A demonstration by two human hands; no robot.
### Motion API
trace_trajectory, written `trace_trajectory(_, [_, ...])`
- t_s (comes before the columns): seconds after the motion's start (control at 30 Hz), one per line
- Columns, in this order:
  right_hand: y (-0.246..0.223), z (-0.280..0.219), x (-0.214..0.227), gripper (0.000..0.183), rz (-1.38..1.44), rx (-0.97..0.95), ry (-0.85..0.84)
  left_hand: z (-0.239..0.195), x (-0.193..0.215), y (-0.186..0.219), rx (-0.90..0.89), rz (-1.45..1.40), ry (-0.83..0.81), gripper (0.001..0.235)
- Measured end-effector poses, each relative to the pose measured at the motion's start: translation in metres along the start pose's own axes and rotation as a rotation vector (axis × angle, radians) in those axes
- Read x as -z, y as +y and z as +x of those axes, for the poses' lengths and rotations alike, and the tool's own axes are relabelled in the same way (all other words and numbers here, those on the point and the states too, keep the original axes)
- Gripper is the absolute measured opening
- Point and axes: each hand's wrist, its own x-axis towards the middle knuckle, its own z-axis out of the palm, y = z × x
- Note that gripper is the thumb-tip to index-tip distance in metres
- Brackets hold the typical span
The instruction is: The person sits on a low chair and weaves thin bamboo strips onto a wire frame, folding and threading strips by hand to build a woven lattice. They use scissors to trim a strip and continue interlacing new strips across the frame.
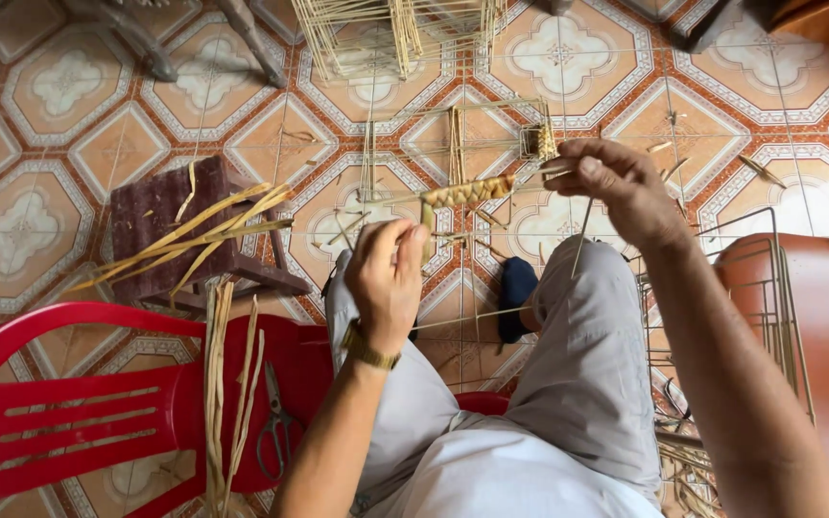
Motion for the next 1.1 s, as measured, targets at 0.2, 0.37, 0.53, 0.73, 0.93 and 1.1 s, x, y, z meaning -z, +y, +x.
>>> trace_trajectory(0.2, [-0.016,-0.003,-0.023,0.036,-0.814,0.489,0.241,0.053,0.024,0.038,-0.579,0.472,0.029,0.019])
trace_trajectory(0.37, [-0.047,0.016,-0.076,0.024,-1.209,0.503,-0.114,0.074,0.018,0.009,-0.283,0.231,-0.425,0.019])
trace_trajectory(0.53, [-0.046,0.024,-0.082,0.02,-1.223,0.537,-0.223,0.074,0.023,-0.004,-0.149,0.195,-0.45,0.014])
trace_trajectory(0.73, [-0.057,0.022,-0.083,0.021,-1.149,0.409,-0.261,0.078,0.029,-0.001,-0.158,0.181,-0.512,0.015])
trace_trajectory(0.93, [-0.062,0.025,-0.094,0.04,-1.286,0.309,-0.297,0.082,0.015,0.012,-0.043,0.184,-0.63,0.024])
trace_trajectory(1.1, [-0.041,0.026,-0.092,0.022,-1.229,0.316,-0.2,0.075,0.004,-0.007,-0.191,0.227,-0.448,0.016])
